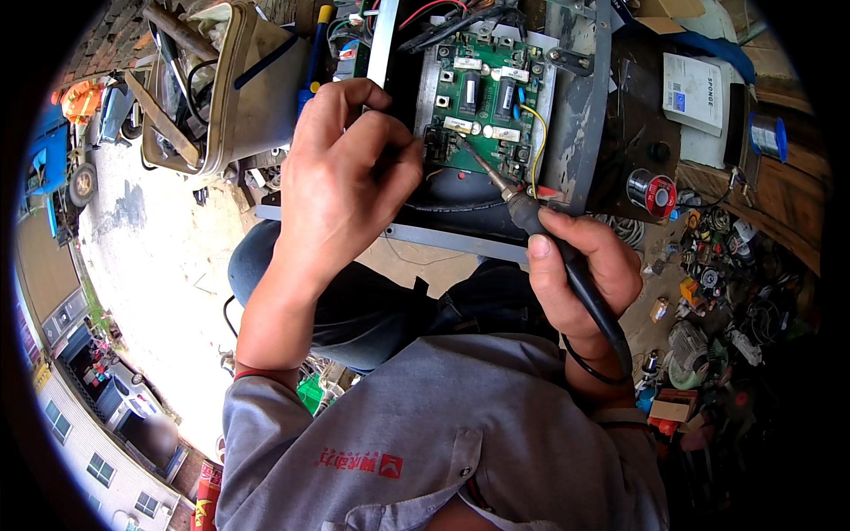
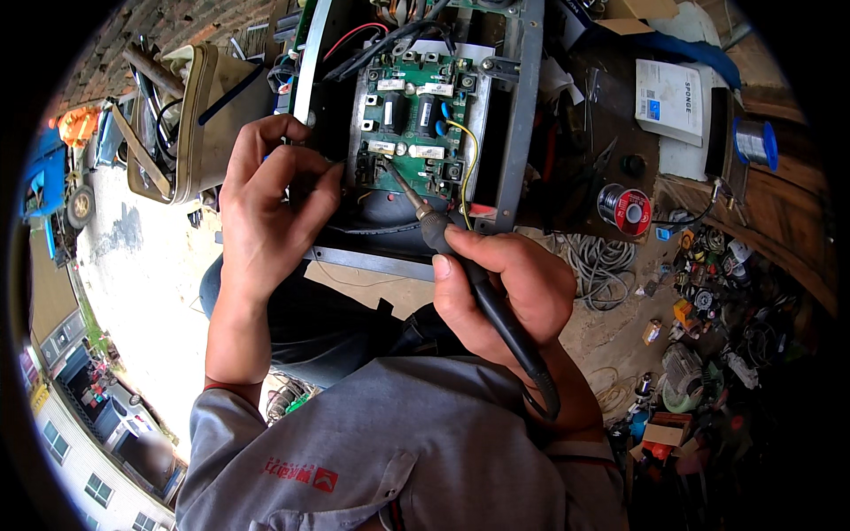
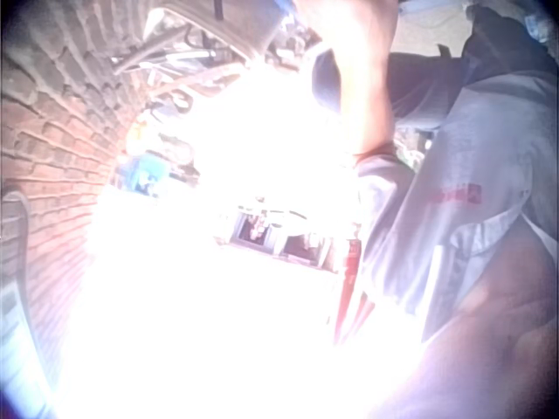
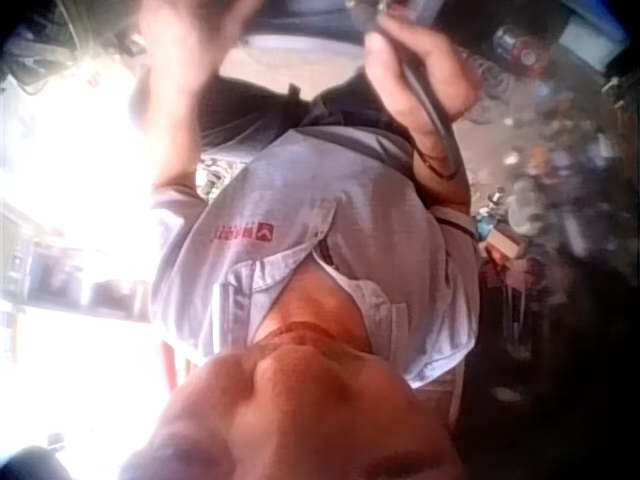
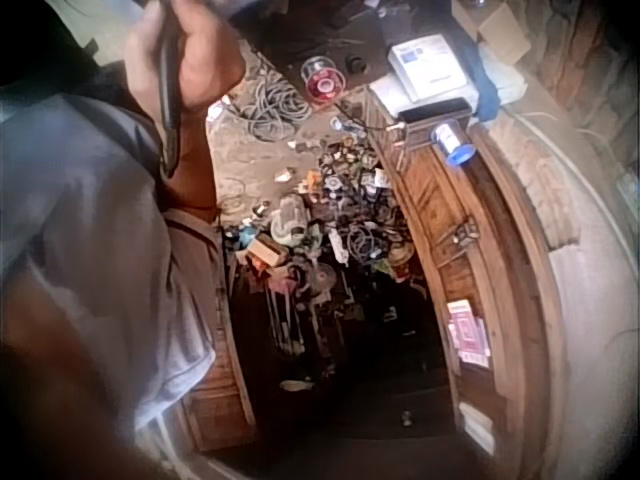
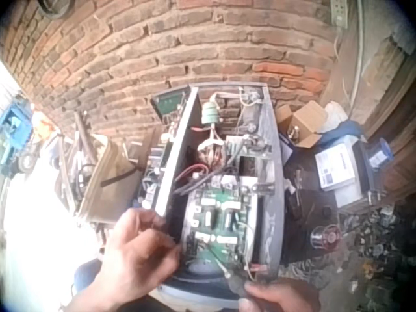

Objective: The person uses a soldering iron and solder wire to attach wires to a green circuit board inside an open metal casing. They repeatedly heat connection points and feed solder to secure the wires in place.

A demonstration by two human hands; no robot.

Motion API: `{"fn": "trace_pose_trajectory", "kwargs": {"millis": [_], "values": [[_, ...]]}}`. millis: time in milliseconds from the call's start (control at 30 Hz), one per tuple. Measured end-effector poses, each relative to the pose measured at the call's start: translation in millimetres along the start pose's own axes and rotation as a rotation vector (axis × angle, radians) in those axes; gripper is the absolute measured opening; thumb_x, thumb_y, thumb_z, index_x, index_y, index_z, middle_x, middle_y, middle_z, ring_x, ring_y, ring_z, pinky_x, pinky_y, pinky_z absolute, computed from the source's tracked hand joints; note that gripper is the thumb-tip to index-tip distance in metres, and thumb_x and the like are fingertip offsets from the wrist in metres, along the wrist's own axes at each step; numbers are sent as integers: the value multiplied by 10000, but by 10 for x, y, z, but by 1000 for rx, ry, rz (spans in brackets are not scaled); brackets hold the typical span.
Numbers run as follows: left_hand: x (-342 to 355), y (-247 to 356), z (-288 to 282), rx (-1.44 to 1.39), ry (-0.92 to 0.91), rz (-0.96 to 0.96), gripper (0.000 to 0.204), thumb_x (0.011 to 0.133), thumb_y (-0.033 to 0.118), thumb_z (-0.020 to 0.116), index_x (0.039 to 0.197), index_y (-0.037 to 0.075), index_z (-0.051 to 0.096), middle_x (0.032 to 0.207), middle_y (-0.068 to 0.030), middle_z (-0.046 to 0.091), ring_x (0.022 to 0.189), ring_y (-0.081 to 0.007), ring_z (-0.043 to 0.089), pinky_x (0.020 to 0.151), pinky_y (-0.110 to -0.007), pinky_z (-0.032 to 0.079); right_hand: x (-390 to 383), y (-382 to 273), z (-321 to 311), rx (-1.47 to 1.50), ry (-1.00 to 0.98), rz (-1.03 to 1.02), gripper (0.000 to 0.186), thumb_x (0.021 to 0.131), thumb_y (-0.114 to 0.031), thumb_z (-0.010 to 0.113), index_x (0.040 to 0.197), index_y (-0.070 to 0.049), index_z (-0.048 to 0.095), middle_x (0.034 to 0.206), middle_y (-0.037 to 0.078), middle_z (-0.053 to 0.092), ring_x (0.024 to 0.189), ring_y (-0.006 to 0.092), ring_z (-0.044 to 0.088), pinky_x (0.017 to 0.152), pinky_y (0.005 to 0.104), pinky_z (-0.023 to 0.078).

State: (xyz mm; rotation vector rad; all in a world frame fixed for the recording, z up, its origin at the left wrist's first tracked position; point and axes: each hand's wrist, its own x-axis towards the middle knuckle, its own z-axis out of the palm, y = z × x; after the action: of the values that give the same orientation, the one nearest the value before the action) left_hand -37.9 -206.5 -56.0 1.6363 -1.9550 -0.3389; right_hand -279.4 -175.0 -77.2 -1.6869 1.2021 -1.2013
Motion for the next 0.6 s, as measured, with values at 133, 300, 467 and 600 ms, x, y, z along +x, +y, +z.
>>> {"fn": "trace_pose_trajectory", "kwargs": {"millis": [133, 300, 467, 600], "values": [[-1, 3, 5, 8, -5, -10, 149, 756, 83, 797, 849, 63, 683, 1081, -87, 608, 909, -272, 638, 729, -387, 543, -14, 18, 9, 8, 8, -1, 234, 767, -16, 807, 975, 28, 711, 684, 71, 652, 528, 103, 573, 492, 247, 430], [-3, 13, 14, 19, -2, -22, 150, 755, 82, 799, 849, 65, 683, 1076, -86, 608, 921, -276, 631, 734, -389, 539, 0, 7, 3, 8, -1, -1, 233, 766, -16, 807, 974, 26, 711, 672, 63, 641, 520, 101, 563, 486, 250, 422], [4, 19, 19, 20, 2, -24, 152, 754, 83, 800, 847, 66, 682, 1073, -84, 606, 916, -274, 630, 729, -390, 537, 11, 16, 4, 7, -4, -17, 236, 764, -15, 808, 974, 26, 708, 667, 62, 638, 516, 99, 560, 481, 252, 420], [6, 22, 14, 22, -1, -18, 151, 753, 83, 800, 845, 65, 681, 1073, -82, 605, 917, -272, 630, 727, -388, 537, 31, 6, -6, -3, -5, -42, 238, 762, -14, 810, 973, 29, 707, 664, 63, 637, 515, 99, 560, 478, 251, 417]]}}
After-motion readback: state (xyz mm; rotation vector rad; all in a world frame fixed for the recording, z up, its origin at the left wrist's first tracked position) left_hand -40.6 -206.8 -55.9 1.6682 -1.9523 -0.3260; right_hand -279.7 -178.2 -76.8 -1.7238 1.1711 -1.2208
